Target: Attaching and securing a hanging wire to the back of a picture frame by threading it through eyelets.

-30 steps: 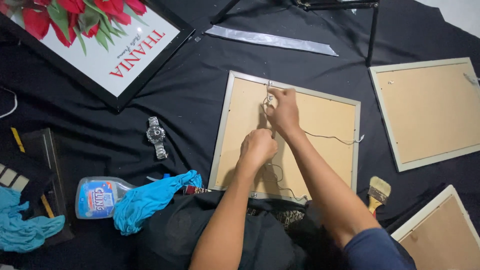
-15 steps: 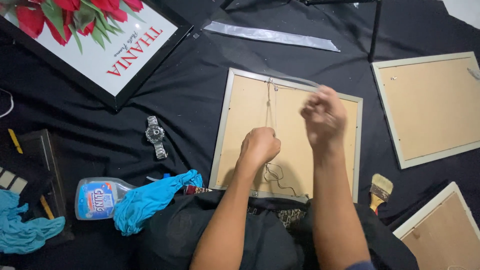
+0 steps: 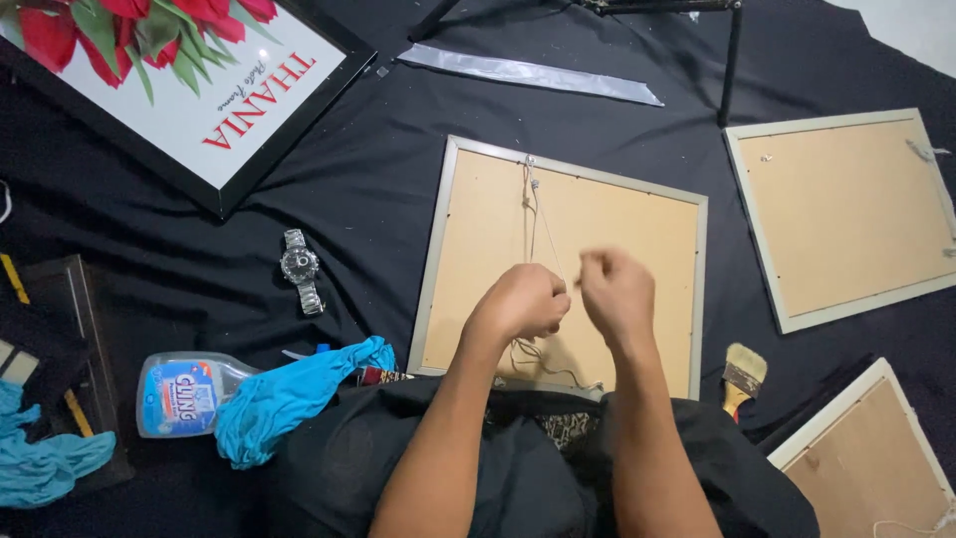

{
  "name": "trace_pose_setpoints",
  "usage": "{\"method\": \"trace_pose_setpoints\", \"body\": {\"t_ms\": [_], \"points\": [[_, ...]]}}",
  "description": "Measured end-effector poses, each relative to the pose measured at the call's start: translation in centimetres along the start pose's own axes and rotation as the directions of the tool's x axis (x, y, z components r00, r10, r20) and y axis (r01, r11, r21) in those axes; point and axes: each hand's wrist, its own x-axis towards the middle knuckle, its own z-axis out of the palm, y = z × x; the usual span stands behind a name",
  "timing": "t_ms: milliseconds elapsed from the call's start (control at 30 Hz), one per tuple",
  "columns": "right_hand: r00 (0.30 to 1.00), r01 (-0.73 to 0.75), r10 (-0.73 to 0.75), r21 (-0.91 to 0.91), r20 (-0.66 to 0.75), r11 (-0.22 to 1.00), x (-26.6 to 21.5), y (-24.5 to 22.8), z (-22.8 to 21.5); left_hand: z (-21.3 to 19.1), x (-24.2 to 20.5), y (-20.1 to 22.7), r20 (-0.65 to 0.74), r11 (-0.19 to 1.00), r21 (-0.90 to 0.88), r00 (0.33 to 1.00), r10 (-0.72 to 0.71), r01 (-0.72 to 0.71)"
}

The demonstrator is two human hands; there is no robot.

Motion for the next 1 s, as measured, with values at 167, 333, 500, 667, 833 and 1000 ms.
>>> {"method": "trace_pose_setpoints", "body": {"t_ms": [167, 333, 500, 667, 833, 1000], "points": [[0.938, 0.166, -0.236, 0.269, 0.255, 0.949, 5.3, -2.9, 5.4, 2.3, 2.6, -1.9, 0.095, 0.988, 0.148, 0.995, 0.023, -0.037], [0.890, 0.316, -0.196, -0.247, 0.412, 0.916, 13.1, -0.5, 12.5, 3.1, 3.0, -1.2, 0.107, 0.961, 0.273, 0.991, -0.078, 0.046], [0.912, 0.264, -0.224, -0.076, 0.343, 0.961, 10.3, -4.6, 10.3, 4.5, 5.8, -4.3, 0.166, 0.965, 0.252, 0.986, 0.028, -0.069], [0.921, 0.137, -0.281, 0.453, 0.268, 0.881, 7.6, -5.8, 9.1, 2.8, 3.4, -1.3, 0.206, 0.921, 0.361, 0.975, 0.077, -0.149], [0.938, 0.054, -0.115, 0.188, 0.327, 0.981, 7.6, -6.8, 9.0, 3.4, 4.7, -1.8, 0.298, 0.804, 0.552, 0.953, 0.057, -0.221], [0.949, -0.054, 0.048, 0.011, 0.312, 0.998, 9.3, -8.0, 9.8, 3.1, 3.8, -1.5, 0.162, 0.940, 0.337, 0.987, -0.013, -0.043]]}}
